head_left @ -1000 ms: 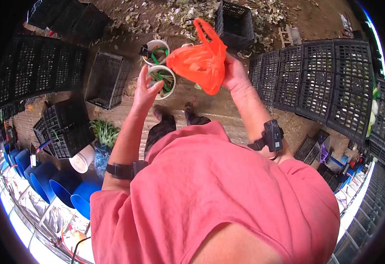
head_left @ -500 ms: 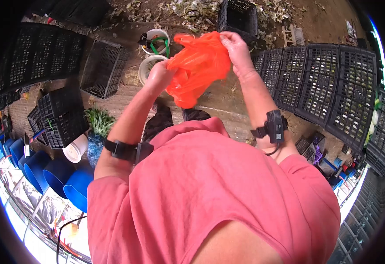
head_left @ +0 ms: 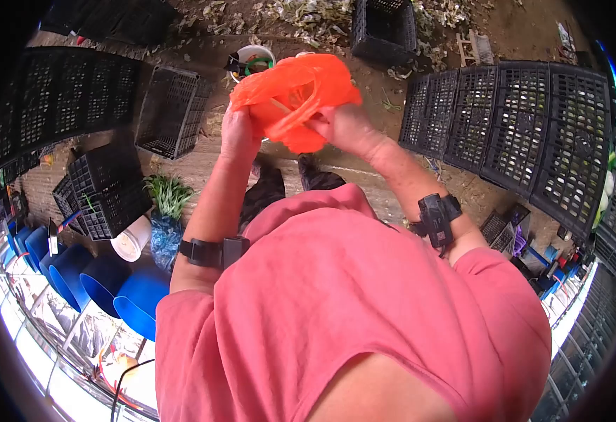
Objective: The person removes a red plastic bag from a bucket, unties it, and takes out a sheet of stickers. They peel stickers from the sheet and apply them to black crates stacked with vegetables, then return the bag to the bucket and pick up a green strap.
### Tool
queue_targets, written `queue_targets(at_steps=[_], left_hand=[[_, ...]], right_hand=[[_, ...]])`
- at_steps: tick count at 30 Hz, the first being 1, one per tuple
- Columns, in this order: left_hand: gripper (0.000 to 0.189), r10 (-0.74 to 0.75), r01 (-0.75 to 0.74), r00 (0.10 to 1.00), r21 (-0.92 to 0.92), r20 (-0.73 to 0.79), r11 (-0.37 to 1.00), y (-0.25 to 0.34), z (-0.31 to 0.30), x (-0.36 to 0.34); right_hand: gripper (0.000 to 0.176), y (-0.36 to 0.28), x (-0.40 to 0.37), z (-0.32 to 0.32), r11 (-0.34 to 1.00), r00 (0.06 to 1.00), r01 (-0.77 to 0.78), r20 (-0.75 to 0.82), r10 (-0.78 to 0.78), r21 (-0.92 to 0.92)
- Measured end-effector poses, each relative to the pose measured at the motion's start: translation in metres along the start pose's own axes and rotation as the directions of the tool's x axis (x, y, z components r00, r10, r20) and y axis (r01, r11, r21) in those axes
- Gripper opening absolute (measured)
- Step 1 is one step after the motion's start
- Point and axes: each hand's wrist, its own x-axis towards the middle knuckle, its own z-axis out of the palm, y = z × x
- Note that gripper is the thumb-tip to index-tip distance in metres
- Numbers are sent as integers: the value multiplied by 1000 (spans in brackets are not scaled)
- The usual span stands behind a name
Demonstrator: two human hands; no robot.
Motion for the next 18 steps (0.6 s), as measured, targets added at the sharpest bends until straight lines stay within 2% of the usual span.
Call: queue_targets(at_steps=[1, 2, 4, 5, 7, 9, 10, 11, 13, 14, 15, 16, 17, 18], left_hand=[[35, -4, 4, 1000, -1, 7, 1000, -1, 1, -1], [35, -54, 55, 998, -99, 12, 994, -2, 1, -1], [38, -126, 129, 992, -230, 26, 965, -5, -2, 0], [38, -127, 129, 992, -228, 22, 965, -8, -3, -2], [44, -157, 169, 984, -161, 84, 972, -13, -2, -4], [45, -187, 208, 974, -182, 128, 961, -13, -3, -7], [44, -262, 279, 957, -150, 121, 949, -9, -1, -13], [43, -336, 348, 935, -118, 110, 930, -5, 1, -19], [43, -343, 364, 926, -130, 155, 922, -6, 2, -23], [42, -354, 362, 926, -38, 127, 932, -10, 3, -25], [41, -363, 359, 927, 53, 98, 932, -13, 2, -27], [39, -364, 367, 926, -14, 95, 930, -16, -1, -26], [39, -364, 367, 927, -17, 90, 930, -20, -2, -27], [38, -335, 339, 940, -49, 68, 940, -23, -2, -26]], right_hand=[[30, -1, 1, -1, 991, 997, 71, -20, -69, 113], [30, -3, 2, -4, 992, 998, 68, -23, -66, 108], [46, -9, 2, -8, 975, 997, -37, 71, 22, 221], [46, -11, 3, -9, 974, 997, -37, 73, 21, 224], [55, -12, 6, -11, 976, 979, -169, 135, 150, 139], [56, -6, 9, -11, 976, 991, -119, 79, 106, 183], [57, -4, 7, -10, 971, 997, -77, 35, 71, 228], [57, -3, 6, -10, 970, 997, -79, 37, 73, 230], [51, -2, 8, -11, 921, 965, -264, 84, 250, 285], [51, 3, 8, -9, 921, 965, -262, 88, 247, 288], [44, 8, 8, -7, 770, 936, -351, 197, 291, 533], [37, 12, 7, -5, 546, 901, -432, 314, 300, 718], [37, 13, 3, -2, 546, 900, -434, 319, 297, 717], [28, 8, -2, -2, 631, 919, -394, 300, 256, 668]])
